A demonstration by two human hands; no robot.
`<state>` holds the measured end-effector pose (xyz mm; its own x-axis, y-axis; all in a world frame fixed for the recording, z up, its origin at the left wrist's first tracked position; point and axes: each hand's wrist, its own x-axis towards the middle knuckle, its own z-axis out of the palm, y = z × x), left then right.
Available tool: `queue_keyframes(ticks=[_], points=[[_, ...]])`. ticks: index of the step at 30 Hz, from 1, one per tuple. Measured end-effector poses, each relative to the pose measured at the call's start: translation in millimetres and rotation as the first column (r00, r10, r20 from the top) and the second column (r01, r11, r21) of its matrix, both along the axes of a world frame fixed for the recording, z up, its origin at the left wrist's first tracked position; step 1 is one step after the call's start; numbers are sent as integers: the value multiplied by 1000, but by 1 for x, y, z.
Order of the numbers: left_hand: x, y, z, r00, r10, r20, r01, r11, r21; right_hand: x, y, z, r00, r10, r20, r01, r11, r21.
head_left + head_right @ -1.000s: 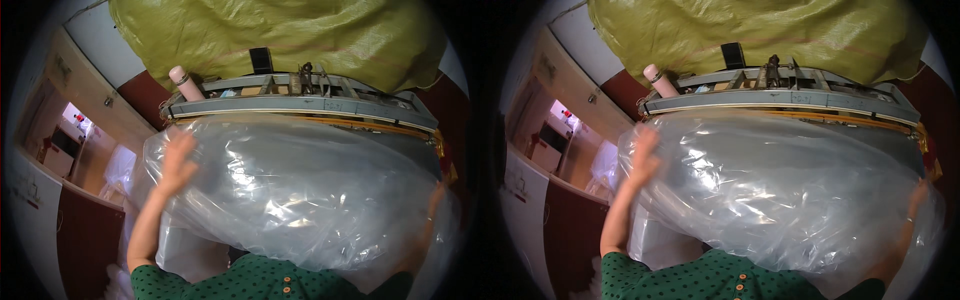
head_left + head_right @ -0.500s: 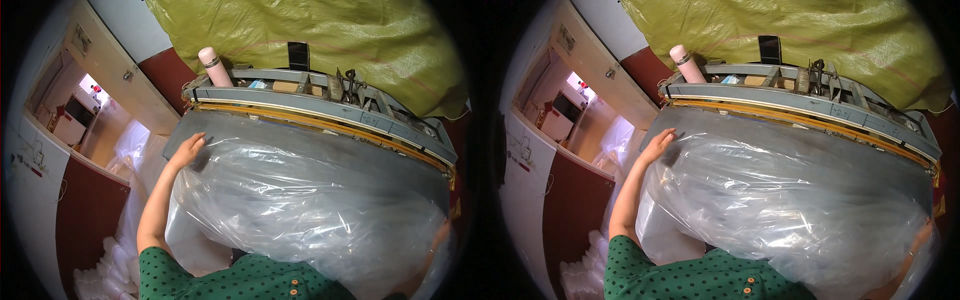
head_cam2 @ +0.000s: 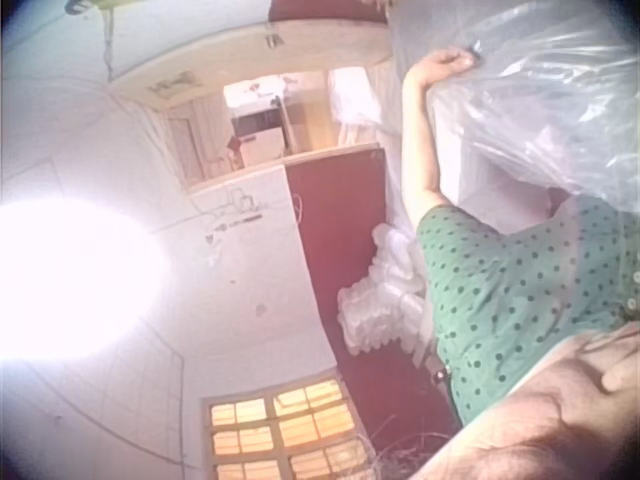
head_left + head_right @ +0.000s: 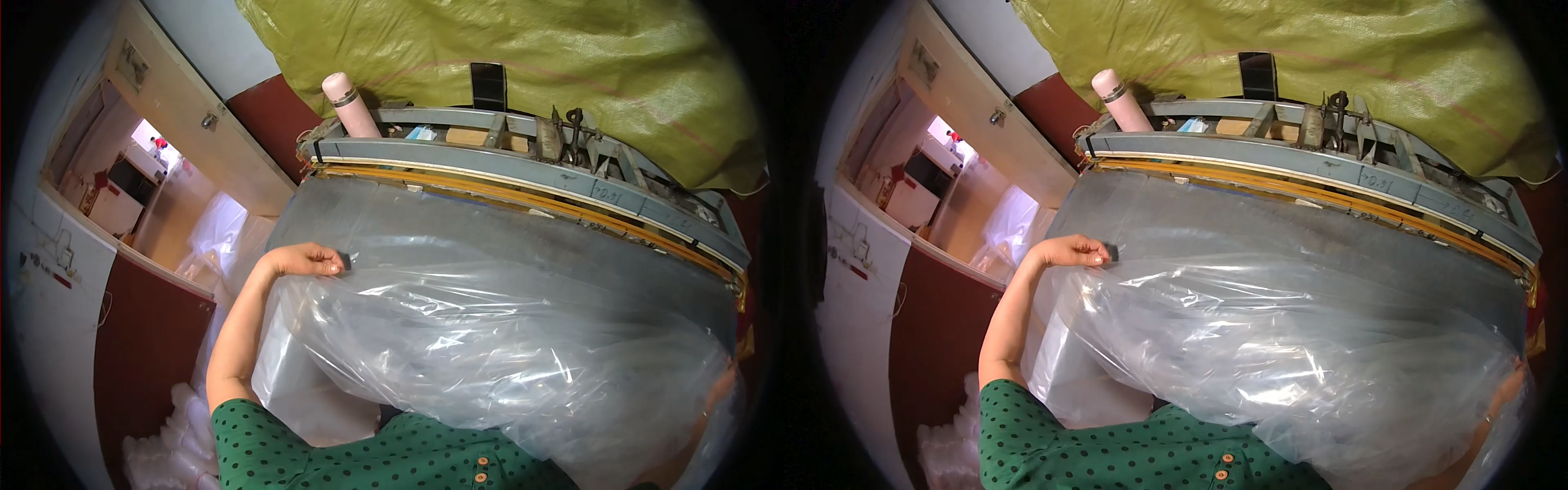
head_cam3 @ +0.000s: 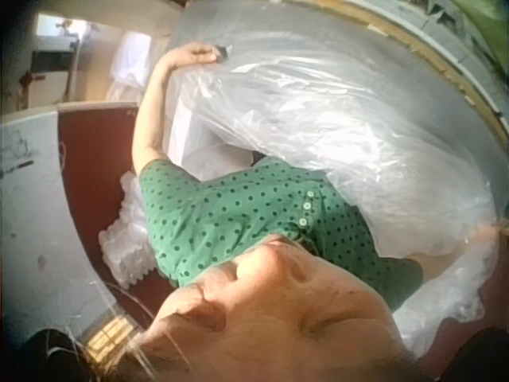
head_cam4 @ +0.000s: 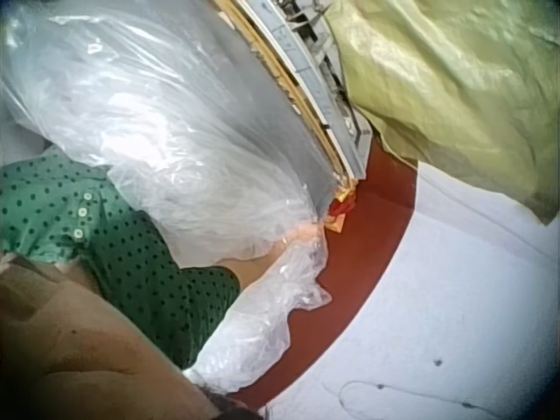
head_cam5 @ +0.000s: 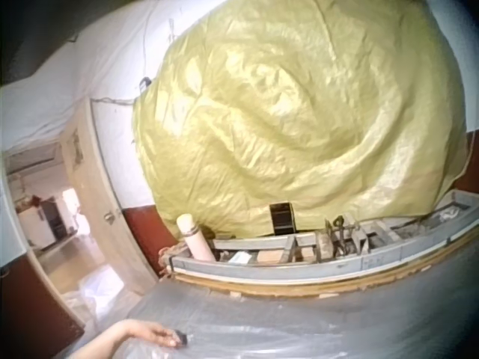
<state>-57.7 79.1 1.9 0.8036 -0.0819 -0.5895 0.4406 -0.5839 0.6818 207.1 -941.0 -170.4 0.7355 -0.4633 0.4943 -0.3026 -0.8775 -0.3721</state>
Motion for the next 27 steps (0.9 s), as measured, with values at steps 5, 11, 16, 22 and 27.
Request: queue_keyframes(ticks=[5, 11, 16, 22, 27], points=[[-23, 23, 8, 1000, -17, -4, 18, 977, 214, 1, -5, 2, 1000, 5, -9, -5, 1000, 7], [-29, 57, -4, 850, 271, 452, -387, 903, 186, 1, -7, -2, 1000, 16, -16, -15, 999, 33], [36, 31, -19, 340, 678, 652, -771, 598, -219, -2, -6, -4, 1000, 17, -12, -16, 998, 53], [103, 26, -52, 603, -278, 748, -636, 398, 661, -17, -18, -8, 1000, 2, 12, -4, 994, 112], [126, 33, -91, 436, 17, 900, -809, 444, 384, -35, -39, -6, 1000, 6, 21, -10, 975, 223]])
